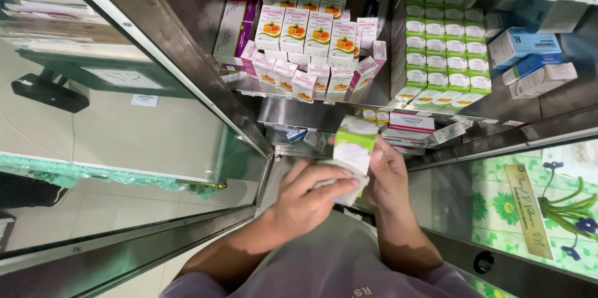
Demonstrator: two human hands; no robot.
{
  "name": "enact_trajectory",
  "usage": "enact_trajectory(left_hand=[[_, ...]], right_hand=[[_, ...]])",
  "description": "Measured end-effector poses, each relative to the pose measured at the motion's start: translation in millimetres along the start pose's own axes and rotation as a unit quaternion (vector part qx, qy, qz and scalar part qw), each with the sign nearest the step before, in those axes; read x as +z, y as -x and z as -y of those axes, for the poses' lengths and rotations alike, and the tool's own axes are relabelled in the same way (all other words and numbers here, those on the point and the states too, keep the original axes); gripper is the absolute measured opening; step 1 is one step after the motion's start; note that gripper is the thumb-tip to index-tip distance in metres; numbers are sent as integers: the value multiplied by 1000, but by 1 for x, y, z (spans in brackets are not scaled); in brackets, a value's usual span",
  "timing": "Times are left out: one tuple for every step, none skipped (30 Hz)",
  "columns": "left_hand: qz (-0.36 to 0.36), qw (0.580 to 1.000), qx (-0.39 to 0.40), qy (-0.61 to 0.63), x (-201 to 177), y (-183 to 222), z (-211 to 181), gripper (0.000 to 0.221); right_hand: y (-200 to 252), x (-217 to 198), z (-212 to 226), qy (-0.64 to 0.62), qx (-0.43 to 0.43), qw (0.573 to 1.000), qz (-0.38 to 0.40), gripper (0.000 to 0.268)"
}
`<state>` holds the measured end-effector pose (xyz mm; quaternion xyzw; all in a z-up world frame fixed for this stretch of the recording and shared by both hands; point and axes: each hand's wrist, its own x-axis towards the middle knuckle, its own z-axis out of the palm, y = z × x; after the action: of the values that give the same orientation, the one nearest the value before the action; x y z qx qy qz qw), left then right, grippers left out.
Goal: The person wipes small green and white boxes with a cloth inside a glass display cabinet. They handle the boxes one by one, turning them over to clean different sides before placing them back on the shelf.
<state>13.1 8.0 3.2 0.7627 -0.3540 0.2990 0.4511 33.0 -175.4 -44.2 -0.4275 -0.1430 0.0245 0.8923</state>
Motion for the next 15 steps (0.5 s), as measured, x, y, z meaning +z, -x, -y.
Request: enact_trajectory(left_hand=[[1, 1000, 0, 0, 1, -6, 5, 33], [-54, 998, 25, 14, 2, -12, 10, 28], [-108, 993, 50, 26, 3, -18, 15, 25], [-108, 993, 50, 26, -2, -26, 13, 25], [-113, 992, 48, 20, -6, -35, 10, 25], [-118, 992, 45, 15, -10, -43, 8, 25], [-118, 992, 46, 16, -3, -31, 9, 25], [-108, 993, 44, 9, 4, -20, 10, 24], [-97, 994, 42, 3, 12, -9, 12, 23], [-97, 994, 43, 5, 16, 3, 7, 23], [-59, 997, 37, 24, 20, 13, 3, 26], [-21, 998, 30, 43, 24, 24, -1, 29], [-21, 998, 31, 45, 20, 19, -6, 29], [-15, 998, 33, 56, 16, 14, -11, 27], [-9, 997, 33, 66, 11, 10, -16, 25]], right_hand=[[2, -4, -11, 0, 0, 1000, -1, 64], [4, -7, -22, 50, -37, 998, -31, 60], [5, -10, -34, 99, -73, 990, -62, 58], [7, -8, -37, 99, -74, 990, -62, 58], [8, -6, -41, 106, -74, 989, -75, 54], [10, -4, -45, 113, -74, 987, -88, 51], [11, -8, -47, 113, -74, 987, -88, 51], [12, -12, -49, 96, -65, 987, -114, 50], [13, -16, -50, 78, -56, 985, -141, 49], [10, -4, -38, 79, -57, 985, -142, 49], [6, 8, -26, 90, -43, 983, -154, 52], [2, 19, -13, 100, -29, 980, -167, 56], [3, 18, -15, 101, -30, 980, -168, 56], [3, 16, -17, 98, -29, 981, -165, 55], [4, 15, -19, 94, -28, 982, -161, 54]])
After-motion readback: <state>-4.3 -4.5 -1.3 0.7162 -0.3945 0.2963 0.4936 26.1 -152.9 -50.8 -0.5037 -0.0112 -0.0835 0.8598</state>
